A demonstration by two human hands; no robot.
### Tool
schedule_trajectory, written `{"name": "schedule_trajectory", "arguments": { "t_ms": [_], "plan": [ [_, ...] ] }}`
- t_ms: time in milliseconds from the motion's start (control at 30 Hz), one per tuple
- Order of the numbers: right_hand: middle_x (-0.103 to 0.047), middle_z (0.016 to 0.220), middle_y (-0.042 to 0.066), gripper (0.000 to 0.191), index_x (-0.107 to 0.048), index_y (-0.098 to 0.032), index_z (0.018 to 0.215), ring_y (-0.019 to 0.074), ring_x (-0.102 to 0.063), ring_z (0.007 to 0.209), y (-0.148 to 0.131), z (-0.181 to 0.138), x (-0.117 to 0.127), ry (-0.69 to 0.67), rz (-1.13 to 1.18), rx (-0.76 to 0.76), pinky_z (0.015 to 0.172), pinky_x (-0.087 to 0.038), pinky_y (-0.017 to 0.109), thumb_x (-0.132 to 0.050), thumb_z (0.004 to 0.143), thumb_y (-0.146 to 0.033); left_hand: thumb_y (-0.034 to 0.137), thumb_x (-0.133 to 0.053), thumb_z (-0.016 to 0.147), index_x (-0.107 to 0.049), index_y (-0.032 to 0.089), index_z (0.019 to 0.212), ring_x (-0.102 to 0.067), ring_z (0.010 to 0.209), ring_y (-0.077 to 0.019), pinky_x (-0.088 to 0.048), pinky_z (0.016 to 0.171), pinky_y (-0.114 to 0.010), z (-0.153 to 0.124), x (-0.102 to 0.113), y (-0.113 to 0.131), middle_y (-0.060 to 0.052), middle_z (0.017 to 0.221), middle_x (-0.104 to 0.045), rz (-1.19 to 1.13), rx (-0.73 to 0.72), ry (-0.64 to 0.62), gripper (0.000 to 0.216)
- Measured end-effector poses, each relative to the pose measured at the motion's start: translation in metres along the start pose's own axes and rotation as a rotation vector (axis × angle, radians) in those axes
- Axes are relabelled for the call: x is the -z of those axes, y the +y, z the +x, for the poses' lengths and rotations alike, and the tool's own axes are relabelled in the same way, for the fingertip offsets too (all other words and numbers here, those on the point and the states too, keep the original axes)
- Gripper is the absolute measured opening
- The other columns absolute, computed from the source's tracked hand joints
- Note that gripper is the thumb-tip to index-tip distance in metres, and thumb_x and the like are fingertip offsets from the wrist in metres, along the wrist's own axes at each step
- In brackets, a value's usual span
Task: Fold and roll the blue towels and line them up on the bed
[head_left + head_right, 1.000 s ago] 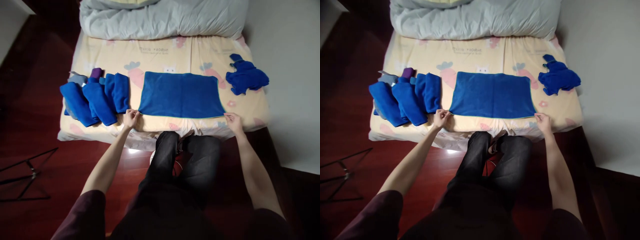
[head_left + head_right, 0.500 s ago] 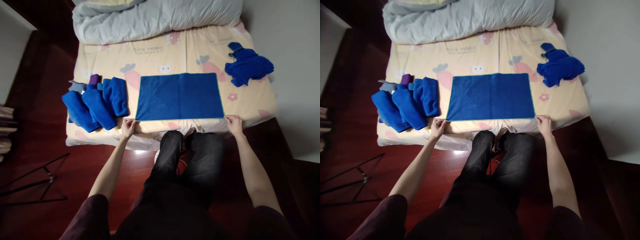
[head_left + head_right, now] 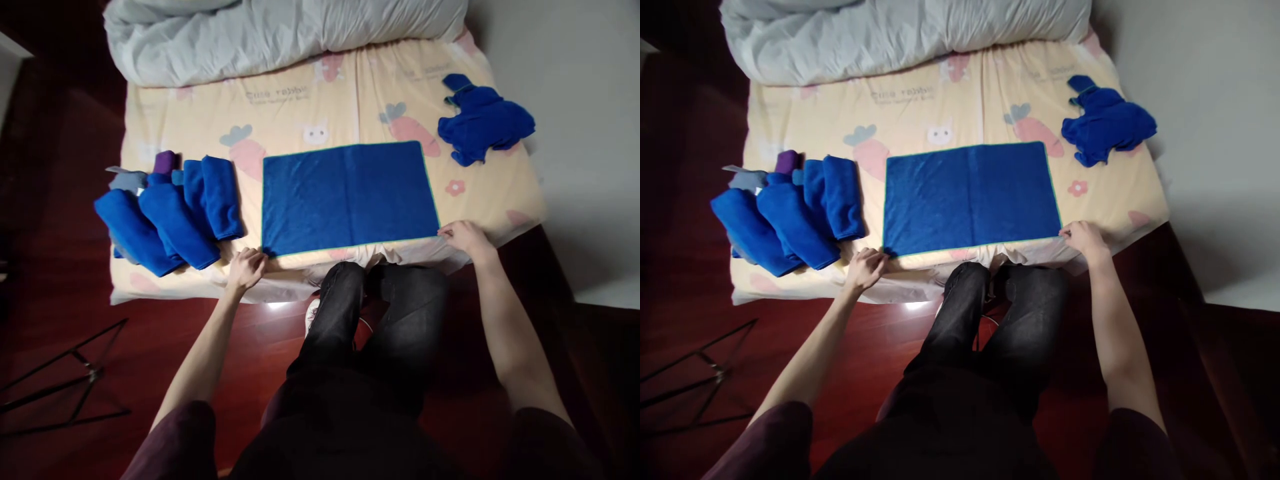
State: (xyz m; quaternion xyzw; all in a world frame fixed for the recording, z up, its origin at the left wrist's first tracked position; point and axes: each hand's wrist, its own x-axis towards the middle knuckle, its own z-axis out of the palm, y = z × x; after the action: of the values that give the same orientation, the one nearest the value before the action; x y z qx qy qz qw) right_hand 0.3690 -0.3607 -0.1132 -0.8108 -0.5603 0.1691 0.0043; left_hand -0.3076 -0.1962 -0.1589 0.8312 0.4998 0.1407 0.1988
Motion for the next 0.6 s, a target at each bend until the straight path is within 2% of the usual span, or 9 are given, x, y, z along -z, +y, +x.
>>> {"name": "schedule_trajectory", "arguments": {
  "t_ms": [67, 133, 200, 233, 300, 400, 433, 500, 600],
  "plan": [
    [-0.083, 0.089, 0.006, 0.005, -0.082, -0.027, 0.079, 0.0319, -0.079, 0.103, -0.02, 0.023, 0.01, -0.037, 0.004, -0.032, 0.104, -0.061, 0.047, -0.081, 0.08, -0.022, 0.046, -0.054, 0.097, -0.075, 0.023, 0.083, -0.064, 0.088, -0.0329, -0.05, 0.102, -0.056, 0.018, 0.008, 0.014, -0.01, 0.074, -0.06, 0.017, -0.02, 0.023, 0.035],
    [-0.083, 0.102, 0.006, 0.014, -0.084, -0.027, 0.094, 0.0353, -0.074, 0.122, -0.066, 0.044, 0.015, 0.097, 0.149, 0.071, 0.117, -0.054, 0.056, -0.086, 0.081, -0.027, 0.044, -0.054, 0.101, -0.08, 0.023, 0.104, -0.067, 0.098, -0.0344, -0.048, 0.11, -0.058, 0.045, 0.01, 0.036, -0.011, 0.083, -0.066, -0.011, -0.001, 0.134, 0.033],
    [-0.078, 0.135, 0.007, 0.04, -0.079, -0.028, 0.13, 0.0388, -0.056, 0.149, -0.137, 0.06, 0.012, 0.23, 0.349, 0.293, 0.131, -0.037, 0.067, -0.081, 0.091, -0.035, 0.042, -0.054, 0.103, -0.075, 0.023, 0.131, -0.065, 0.12, -0.0371, -0.044, 0.119, -0.06, 0.075, 0.004, 0.065, -0.014, 0.111, -0.074, -0.074, -0.006, 0.224, 0.04],
    [-0.071, 0.15, 0.005, 0.05, -0.072, -0.029, 0.144, 0.0395, -0.044, 0.159, -0.179, 0.065, 0.007, 0.241, 0.408, 0.395, 0.135, -0.028, 0.068, -0.077, 0.096, -0.039, 0.043, -0.055, 0.103, -0.07, 0.023, 0.141, -0.061, 0.132, -0.038, -0.041, 0.124, -0.06, 0.09, -0.003, 0.079, -0.016, 0.129, -0.072, -0.11, -0.019, 0.24, 0.046],
    [-0.056, 0.167, -0.006, 0.058, -0.059, -0.036, 0.159, 0.037, -0.028, 0.168, -0.265, 0.069, -0.01, 0.202, 0.437, 0.531, 0.14, -0.017, 0.064, -0.069, 0.102, -0.042, 0.044, -0.056, 0.103, -0.059, 0.022, 0.156, -0.046, 0.154, -0.0383, -0.032, 0.133, -0.059, 0.113, -0.024, 0.103, -0.016, 0.162, -0.056, -0.161, -0.039, 0.233, 0.058],
    [-0.046, 0.17, -0.023, 0.057, -0.051, -0.044, 0.164, 0.0239, -0.021, 0.172, -0.362, 0.065, -0.049, 0.141, 0.406, 0.562, 0.144, -0.009, 0.05, -0.049, 0.108, -0.033, 0.04, -0.055, 0.101, -0.047, 0.017, 0.166, -0.021, 0.17, -0.038, -0.018, 0.139, -0.062, 0.123, -0.064, 0.121, -0.016, 0.18, -0.032, -0.177, 0.023, 0.164, 0.069],
    [-0.042, 0.169, -0.028, 0.058, -0.048, -0.044, 0.165, 0.0193, -0.019, 0.172, -0.38, 0.062, -0.063, 0.102, 0.383, 0.541, 0.143, -0.007, 0.044, -0.043, 0.109, -0.031, 0.038, -0.054, 0.101, -0.045, 0.015, 0.167, -0.017, 0.172, -0.0383, -0.013, 0.14, -0.063, 0.12, -0.076, 0.123, -0.017, 0.181, -0.028, -0.167, 0.067, 0.141, 0.071],
    [-0.031, 0.171, -0.03, 0.061, -0.038, -0.042, 0.17, 0.0117, -0.016, 0.171, -0.395, 0.056, -0.089, 0.039, 0.351, 0.489, 0.142, -0.003, 0.036, -0.033, 0.11, -0.03, 0.035, -0.054, 0.099, -0.044, 0.013, 0.169, -0.014, 0.173, -0.0386, -0.006, 0.141, -0.064, 0.111, -0.095, 0.121, -0.019, 0.182, -0.025, -0.136, 0.13, 0.115, 0.074],
    [-0.023, 0.172, -0.028, 0.061, -0.031, -0.041, 0.172, 0.005, -0.016, 0.17, -0.387, 0.051, -0.113, 0.06, 0.353, 0.457, 0.142, -0.001, 0.031, -0.03, 0.112, -0.03, 0.034, -0.053, 0.1, -0.045, 0.017, 0.169, -0.014, 0.173, -0.0372, -0.003, 0.141, -0.065, 0.101, -0.106, 0.115, -0.016, 0.183, -0.025, -0.117, 0.114, 0.137, 0.071]
  ]
}}
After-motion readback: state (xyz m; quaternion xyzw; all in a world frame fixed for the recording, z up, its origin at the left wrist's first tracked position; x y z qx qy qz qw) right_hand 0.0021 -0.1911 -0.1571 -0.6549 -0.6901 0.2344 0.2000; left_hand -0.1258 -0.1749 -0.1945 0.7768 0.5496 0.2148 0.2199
